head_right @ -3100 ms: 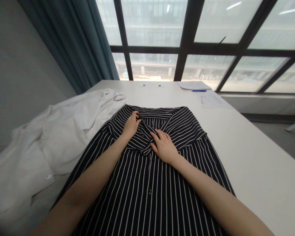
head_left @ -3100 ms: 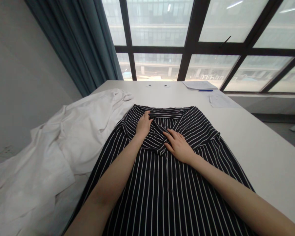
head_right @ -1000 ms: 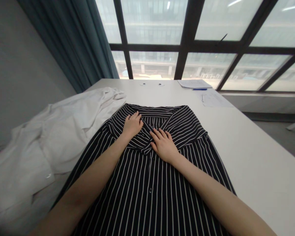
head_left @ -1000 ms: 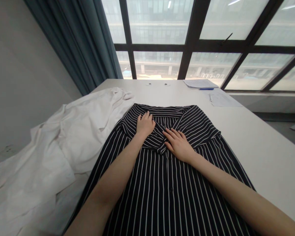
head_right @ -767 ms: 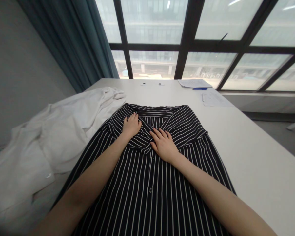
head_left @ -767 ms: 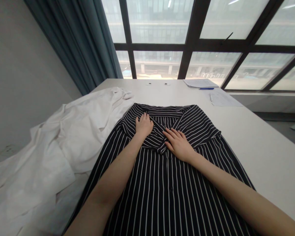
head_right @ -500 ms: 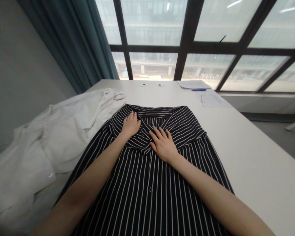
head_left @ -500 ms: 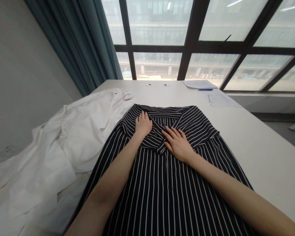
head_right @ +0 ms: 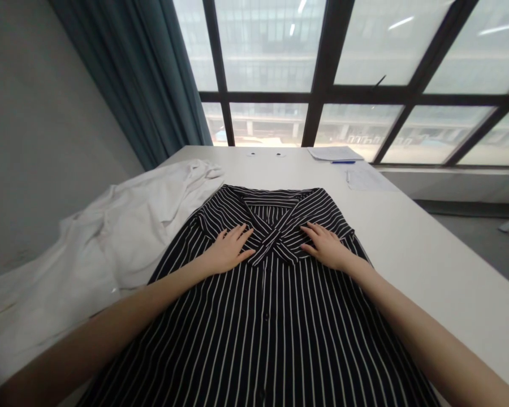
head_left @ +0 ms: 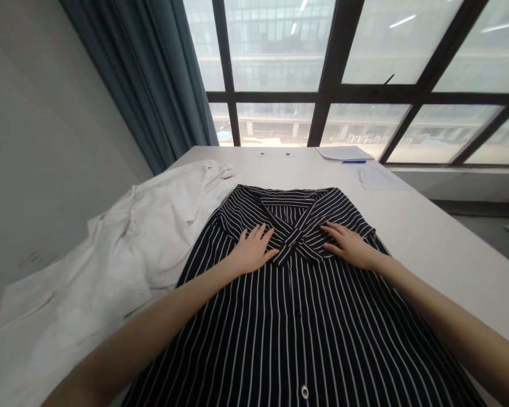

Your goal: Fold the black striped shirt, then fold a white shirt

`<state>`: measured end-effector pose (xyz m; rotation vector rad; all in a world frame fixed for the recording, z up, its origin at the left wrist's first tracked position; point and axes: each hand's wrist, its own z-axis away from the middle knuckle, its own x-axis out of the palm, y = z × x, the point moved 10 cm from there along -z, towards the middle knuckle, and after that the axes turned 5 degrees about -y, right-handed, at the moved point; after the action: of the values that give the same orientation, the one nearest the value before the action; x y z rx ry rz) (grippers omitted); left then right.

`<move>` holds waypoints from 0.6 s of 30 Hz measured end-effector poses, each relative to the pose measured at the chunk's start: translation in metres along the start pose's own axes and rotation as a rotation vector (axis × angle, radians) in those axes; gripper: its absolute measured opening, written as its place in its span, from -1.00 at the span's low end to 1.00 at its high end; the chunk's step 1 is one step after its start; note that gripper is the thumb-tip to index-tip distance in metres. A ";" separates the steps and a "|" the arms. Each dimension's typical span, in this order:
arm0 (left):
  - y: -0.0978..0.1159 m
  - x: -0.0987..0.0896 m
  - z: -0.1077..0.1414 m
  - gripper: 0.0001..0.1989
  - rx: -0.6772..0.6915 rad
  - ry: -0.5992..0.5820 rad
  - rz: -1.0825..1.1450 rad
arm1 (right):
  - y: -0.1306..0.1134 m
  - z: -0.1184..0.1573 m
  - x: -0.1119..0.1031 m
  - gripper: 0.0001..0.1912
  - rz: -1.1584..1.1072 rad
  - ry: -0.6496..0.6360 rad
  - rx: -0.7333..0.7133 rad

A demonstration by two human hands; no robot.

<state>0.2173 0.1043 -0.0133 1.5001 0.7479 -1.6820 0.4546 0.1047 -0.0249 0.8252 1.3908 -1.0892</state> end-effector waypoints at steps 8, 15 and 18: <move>-0.064 -0.001 0.088 -0.46 -0.062 0.217 -0.153 | 0.038 0.095 0.008 -0.42 0.070 0.219 0.105; -0.088 0.013 0.181 -0.49 -0.155 0.305 -0.058 | 0.077 0.172 0.002 -0.44 0.114 0.327 0.281; -0.085 0.009 0.212 -0.51 -0.233 0.343 0.020 | 0.077 0.200 0.000 -0.44 0.051 0.334 0.356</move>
<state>0.0289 -0.0245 0.0030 1.6383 1.0668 -1.2845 0.5944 -0.0582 -0.0250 1.3432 1.4574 -1.2168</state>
